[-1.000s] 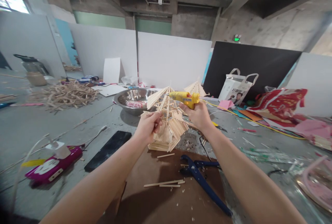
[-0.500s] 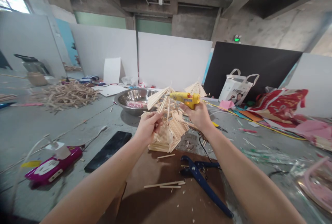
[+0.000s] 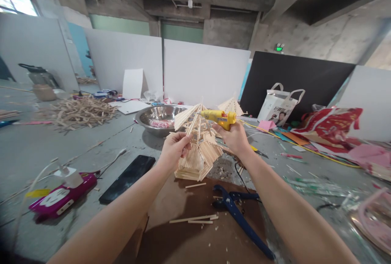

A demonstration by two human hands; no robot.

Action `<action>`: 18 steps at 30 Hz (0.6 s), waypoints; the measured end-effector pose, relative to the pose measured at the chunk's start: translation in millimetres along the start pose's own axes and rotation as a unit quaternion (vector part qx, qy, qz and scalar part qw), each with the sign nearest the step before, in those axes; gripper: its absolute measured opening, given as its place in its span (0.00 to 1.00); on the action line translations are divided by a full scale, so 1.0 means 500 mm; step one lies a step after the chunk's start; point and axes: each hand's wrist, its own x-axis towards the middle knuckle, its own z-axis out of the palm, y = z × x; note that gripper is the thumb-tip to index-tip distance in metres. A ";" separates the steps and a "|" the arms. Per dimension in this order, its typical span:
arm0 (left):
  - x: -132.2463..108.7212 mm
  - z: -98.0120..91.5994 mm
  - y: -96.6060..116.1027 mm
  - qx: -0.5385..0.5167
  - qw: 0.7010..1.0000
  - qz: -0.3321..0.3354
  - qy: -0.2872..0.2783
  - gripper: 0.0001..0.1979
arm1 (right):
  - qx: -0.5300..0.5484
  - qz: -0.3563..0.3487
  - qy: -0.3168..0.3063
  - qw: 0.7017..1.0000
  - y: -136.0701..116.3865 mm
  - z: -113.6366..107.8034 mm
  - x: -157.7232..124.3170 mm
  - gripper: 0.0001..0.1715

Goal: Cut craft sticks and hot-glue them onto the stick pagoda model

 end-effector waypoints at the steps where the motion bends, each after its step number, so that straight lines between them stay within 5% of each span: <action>1: -0.001 0.001 0.001 0.005 1.000 0.004 0.002 0.14 | 0.003 -0.002 0.002 1.000 0.001 0.001 0.000 0.19; 11: -0.005 0.000 0.004 0.058 0.998 0.025 0.016 0.15 | 0.013 0.003 -0.004 1.000 -0.004 0.001 0.001 0.18; 18: -0.005 0.004 -0.005 0.115 0.984 0.092 0.100 0.14 | 0.017 0.029 -0.006 0.999 -0.003 -0.003 0.000 0.18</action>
